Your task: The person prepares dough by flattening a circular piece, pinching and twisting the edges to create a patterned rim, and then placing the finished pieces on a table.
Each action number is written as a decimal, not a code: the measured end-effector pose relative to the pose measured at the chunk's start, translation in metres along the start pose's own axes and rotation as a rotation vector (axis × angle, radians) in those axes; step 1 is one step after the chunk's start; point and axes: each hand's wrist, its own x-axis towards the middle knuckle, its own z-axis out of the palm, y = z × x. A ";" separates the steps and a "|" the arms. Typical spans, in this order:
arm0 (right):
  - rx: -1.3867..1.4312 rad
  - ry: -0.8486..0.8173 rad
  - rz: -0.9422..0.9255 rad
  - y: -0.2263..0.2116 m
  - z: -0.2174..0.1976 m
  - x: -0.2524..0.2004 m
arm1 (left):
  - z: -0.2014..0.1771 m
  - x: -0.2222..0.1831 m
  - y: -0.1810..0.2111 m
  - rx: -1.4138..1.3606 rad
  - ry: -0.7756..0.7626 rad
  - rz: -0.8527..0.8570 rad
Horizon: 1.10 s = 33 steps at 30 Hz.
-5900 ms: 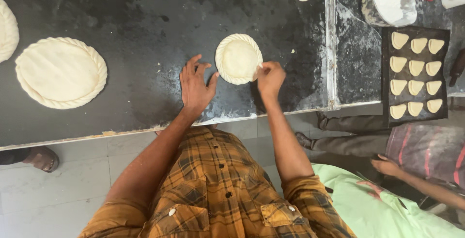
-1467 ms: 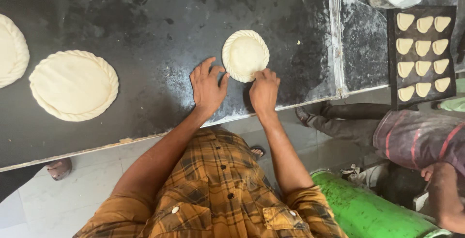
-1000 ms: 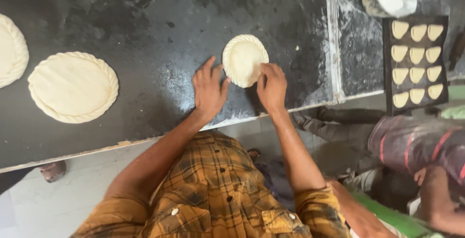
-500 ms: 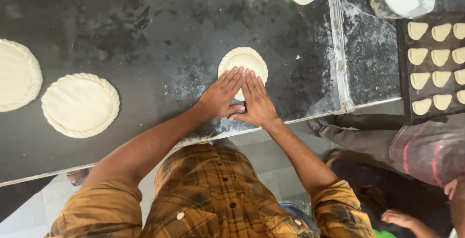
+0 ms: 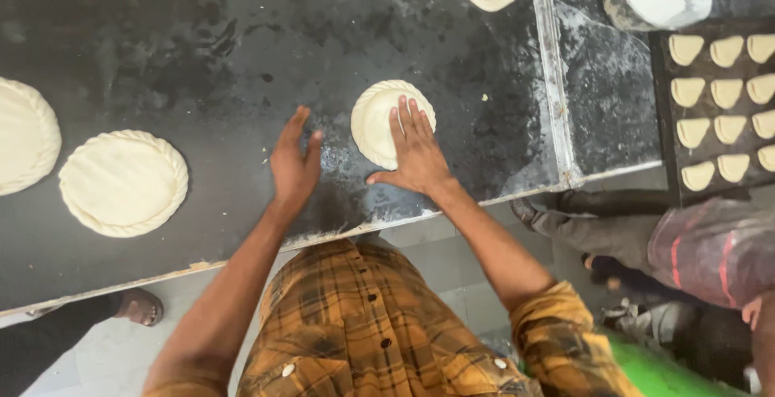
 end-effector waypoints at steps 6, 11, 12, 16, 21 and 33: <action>0.031 -0.083 -0.049 0.019 -0.011 0.018 | 0.004 -0.029 -0.012 0.100 -0.010 0.143; 0.000 -0.062 0.051 -0.010 0.004 0.041 | 0.002 -0.025 -0.007 0.051 0.021 0.113; -0.025 -0.099 0.057 -0.009 0.002 0.049 | 0.004 -0.027 -0.007 0.054 0.037 0.132; 0.074 -0.271 0.144 -0.003 -0.011 0.060 | 0.008 -0.024 -0.006 0.046 0.033 0.092; -0.019 -0.034 0.076 -0.048 0.012 0.058 | 0.002 -0.030 -0.005 0.011 -0.005 0.044; -0.012 0.087 0.058 -0.073 0.025 0.010 | 0.000 -0.024 -0.007 0.016 -0.022 0.124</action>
